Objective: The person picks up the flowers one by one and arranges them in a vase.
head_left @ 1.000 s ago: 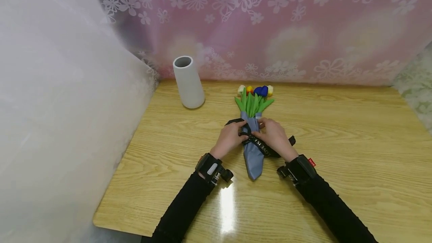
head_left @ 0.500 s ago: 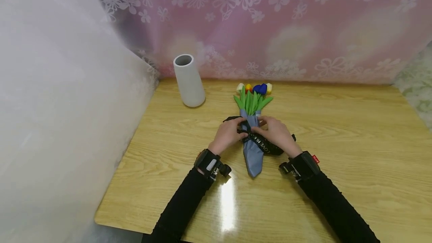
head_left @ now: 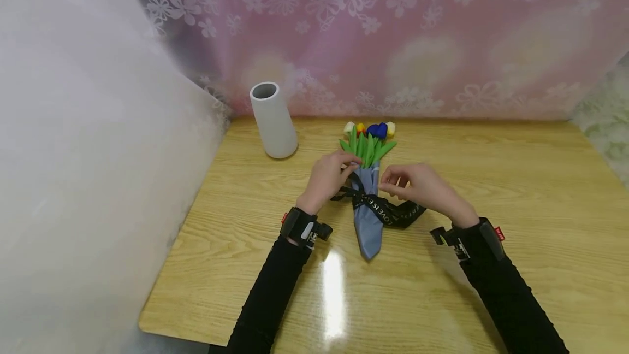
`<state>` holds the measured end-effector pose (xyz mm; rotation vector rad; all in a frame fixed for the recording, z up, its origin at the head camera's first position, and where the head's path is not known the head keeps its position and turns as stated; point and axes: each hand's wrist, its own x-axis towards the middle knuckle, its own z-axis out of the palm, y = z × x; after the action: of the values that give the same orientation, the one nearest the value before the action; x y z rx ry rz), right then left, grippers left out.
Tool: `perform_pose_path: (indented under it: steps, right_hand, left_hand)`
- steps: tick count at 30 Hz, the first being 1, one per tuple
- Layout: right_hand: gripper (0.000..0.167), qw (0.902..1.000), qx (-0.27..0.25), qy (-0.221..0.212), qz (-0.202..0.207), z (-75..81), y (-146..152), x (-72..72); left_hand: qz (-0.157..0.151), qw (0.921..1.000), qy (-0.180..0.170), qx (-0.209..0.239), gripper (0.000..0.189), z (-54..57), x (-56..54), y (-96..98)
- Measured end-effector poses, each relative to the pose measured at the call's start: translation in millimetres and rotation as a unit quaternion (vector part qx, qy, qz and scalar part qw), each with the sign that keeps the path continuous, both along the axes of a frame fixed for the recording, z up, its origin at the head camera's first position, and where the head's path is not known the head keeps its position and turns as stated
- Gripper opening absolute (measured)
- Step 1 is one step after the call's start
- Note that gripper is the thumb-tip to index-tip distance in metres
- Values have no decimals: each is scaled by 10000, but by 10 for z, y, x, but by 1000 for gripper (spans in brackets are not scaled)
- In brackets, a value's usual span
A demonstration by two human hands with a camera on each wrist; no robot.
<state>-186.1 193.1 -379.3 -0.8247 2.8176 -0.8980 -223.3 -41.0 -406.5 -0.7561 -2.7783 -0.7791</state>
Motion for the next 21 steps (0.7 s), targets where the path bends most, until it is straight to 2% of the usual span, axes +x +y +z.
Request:
perform_pose_path:
  steps: [4, 6, 9, 12, 15, 21]
  right_hand:
    - [15, 9971, 628, -48, 419, -68, -50, 49]
    - [18, 9946, 949, -1, 413, -115, -78, 77]
    - [23, 9918, 1242, 13, 304, -177, -113, 115]
    - [25, 9905, 1358, -63, 197, -223, -140, 127]
    - [22, 9908, 1335, -100, 209, -238, -152, 108]
    - [16, 9921, 1137, -296, 442, -214, -128, 55]
  left_hand:
    - [-503, 9973, -59, -537, 31, -136, -63, 13]
    - [-622, 9954, -136, -713, 31, -175, -71, 19]
    - [-717, 9942, -216, -770, 21, -216, -74, 31]
    - [-711, 9948, -187, -705, 14, -241, -66, 37]
    - [-580, 9962, -76, -646, 12, -249, -65, 24]
    - [-340, 9976, -64, -602, 12, -229, -85, -44]
